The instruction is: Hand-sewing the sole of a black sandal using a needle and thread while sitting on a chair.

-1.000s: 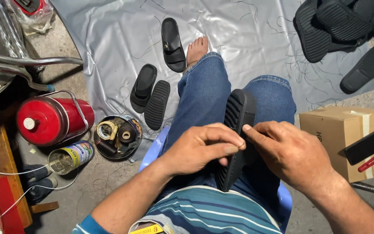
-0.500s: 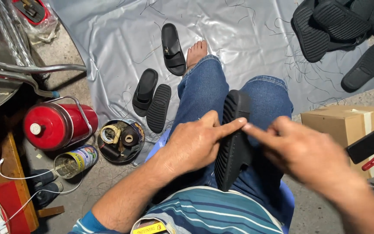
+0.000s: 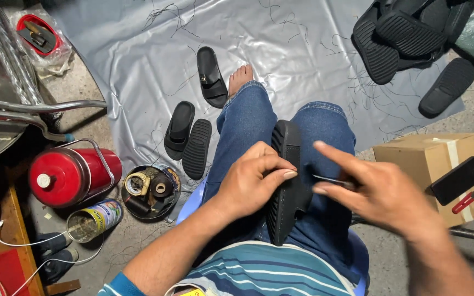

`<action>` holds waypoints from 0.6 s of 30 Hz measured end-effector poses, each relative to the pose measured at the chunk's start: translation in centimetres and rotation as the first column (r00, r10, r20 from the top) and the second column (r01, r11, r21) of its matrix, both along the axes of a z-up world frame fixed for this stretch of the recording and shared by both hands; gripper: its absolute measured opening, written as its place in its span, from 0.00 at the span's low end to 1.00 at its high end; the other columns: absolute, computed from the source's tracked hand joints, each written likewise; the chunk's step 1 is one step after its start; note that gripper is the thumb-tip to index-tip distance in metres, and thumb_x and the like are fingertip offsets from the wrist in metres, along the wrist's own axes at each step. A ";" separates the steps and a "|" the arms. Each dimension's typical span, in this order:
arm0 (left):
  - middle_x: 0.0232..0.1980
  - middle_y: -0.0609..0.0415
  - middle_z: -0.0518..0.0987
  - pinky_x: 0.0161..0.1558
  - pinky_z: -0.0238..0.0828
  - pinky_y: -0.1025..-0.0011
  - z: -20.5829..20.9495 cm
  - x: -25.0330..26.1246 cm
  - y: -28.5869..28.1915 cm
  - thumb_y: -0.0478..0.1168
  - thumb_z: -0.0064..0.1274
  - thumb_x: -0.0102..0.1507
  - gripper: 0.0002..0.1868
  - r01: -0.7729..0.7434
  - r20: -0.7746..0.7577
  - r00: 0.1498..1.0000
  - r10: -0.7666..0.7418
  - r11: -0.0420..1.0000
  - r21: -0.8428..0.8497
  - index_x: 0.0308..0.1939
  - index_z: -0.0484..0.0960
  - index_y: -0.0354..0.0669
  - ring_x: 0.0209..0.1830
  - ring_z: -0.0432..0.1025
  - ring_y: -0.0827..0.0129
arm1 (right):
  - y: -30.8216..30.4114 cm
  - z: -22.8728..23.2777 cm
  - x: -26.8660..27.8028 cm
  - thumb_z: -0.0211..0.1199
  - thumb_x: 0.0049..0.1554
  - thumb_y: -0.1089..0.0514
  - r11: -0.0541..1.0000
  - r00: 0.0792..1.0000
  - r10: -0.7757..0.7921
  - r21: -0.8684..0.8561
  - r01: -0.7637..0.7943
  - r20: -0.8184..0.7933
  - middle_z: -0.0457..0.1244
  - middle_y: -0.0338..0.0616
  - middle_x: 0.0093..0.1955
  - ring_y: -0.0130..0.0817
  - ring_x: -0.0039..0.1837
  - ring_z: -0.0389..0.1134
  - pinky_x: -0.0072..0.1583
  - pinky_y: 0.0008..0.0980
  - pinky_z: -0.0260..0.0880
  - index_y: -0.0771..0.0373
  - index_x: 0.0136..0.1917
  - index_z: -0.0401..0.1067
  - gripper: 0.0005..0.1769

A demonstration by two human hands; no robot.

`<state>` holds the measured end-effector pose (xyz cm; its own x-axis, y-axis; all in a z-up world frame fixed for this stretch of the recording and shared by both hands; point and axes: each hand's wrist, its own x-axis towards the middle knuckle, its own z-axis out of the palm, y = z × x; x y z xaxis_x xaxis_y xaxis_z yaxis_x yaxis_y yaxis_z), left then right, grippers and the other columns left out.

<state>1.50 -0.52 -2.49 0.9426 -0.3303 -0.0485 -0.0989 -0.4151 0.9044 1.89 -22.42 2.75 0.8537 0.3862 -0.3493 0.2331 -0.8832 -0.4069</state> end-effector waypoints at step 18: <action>0.56 0.49 0.67 0.35 0.73 0.58 2.9 -2.6 1.8 0.40 0.51 0.57 0.04 0.121 0.172 0.975 -0.144 0.983 0.135 0.35 0.78 0.48 0.43 0.72 0.49 | 2.3 -1.6 -1.0 0.58 0.47 0.48 0.999 0.998 -0.026 0.038 0.024 0.051 0.61 0.41 0.32 0.47 0.37 0.67 0.39 0.44 0.69 0.51 0.37 0.71 0.08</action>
<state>-1.14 1.24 0.42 0.8877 -0.4550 0.0701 -0.3171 -0.4938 0.8097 0.93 -20.15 1.16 0.8796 0.3768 -0.2904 0.2328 -0.8733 -0.4279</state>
